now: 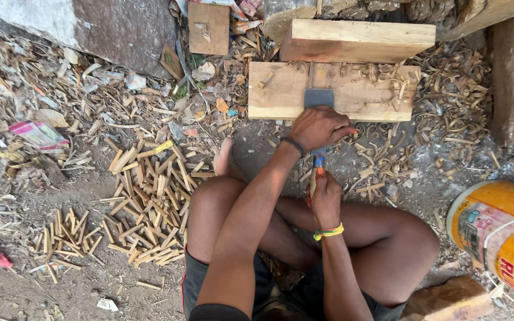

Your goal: The person sits on the ground and uses a chisel to carve a rectangular piece of wood. They repeatedly scrape the wood surface to remove shavings and occasionally pick up small pieces of wood from the ground.

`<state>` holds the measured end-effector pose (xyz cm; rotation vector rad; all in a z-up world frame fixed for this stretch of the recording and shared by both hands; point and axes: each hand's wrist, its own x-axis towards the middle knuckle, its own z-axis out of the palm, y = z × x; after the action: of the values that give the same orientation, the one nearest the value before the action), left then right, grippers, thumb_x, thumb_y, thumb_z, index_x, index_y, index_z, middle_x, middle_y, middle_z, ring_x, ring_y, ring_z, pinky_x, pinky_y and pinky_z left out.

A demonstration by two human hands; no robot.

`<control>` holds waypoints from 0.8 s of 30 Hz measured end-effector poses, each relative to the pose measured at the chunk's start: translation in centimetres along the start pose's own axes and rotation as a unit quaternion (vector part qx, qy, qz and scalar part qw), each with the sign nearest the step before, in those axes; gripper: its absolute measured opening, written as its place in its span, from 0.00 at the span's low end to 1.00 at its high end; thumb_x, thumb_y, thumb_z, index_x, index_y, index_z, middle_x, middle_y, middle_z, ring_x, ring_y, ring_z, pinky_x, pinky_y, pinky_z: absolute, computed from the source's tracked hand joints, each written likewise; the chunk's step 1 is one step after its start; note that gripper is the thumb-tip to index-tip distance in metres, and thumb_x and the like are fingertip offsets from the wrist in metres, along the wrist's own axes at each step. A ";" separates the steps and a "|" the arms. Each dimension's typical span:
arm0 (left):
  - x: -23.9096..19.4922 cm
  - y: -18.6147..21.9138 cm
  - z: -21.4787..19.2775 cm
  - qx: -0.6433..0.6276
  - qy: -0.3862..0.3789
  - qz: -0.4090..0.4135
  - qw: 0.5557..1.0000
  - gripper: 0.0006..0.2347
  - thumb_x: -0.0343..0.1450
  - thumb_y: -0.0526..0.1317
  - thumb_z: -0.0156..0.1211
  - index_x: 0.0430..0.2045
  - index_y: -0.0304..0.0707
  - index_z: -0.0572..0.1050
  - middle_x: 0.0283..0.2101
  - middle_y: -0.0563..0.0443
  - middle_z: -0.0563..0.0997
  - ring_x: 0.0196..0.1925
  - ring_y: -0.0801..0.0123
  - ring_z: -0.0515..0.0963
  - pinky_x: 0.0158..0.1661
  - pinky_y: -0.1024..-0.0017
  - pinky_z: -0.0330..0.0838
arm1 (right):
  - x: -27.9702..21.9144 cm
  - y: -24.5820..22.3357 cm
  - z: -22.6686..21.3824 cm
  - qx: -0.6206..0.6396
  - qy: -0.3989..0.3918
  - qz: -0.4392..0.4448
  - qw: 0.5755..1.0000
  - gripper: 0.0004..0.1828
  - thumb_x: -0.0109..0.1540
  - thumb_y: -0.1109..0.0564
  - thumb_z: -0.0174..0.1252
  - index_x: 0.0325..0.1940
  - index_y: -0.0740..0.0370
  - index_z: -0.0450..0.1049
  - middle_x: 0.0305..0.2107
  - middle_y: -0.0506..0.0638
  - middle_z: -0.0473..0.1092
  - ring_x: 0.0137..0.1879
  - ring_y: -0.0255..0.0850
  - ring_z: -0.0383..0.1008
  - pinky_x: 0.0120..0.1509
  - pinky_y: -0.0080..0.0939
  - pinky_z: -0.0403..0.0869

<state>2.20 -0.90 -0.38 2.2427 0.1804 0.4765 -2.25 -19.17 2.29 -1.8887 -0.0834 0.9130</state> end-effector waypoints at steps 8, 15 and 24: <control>1.4 -1.6 -0.4 0.007 -0.002 0.001 1.000 0.13 0.71 0.52 0.60 0.25 0.44 0.80 0.28 0.52 0.84 0.36 0.56 0.84 0.40 0.57 0.77 | 1.5 -1.0 1.6 -0.048 0.031 -0.014 0.998 0.25 0.73 0.45 0.40 0.32 0.65 0.69 0.14 0.51 0.65 0.14 0.37 0.63 0.18 0.39 0.60; 3.9 -3.9 -0.1 0.036 -0.048 -0.036 0.998 0.13 0.72 0.53 0.56 0.28 0.47 0.81 0.32 0.49 0.85 0.35 0.53 0.84 0.39 0.56 0.77 | 4.7 -1.6 2.5 -0.053 0.056 0.000 0.997 0.23 0.71 0.44 0.39 0.34 0.59 0.72 0.14 0.48 0.67 0.16 0.35 0.66 0.19 0.38 0.64; 1.3 -2.8 0.2 0.051 0.084 -0.014 0.995 0.14 0.73 0.52 0.59 0.43 0.46 0.79 0.38 0.49 0.83 0.47 0.54 0.82 0.49 0.58 0.76 | 8.3 3.0 1.5 0.154 0.014 0.020 0.988 0.27 0.73 0.39 0.42 0.33 0.62 0.70 0.15 0.48 0.65 0.14 0.36 0.60 0.17 0.37 0.58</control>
<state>3.56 1.15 -2.23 2.2965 0.3289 0.6543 1.79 -16.02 -5.06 -1.6206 0.1085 0.8725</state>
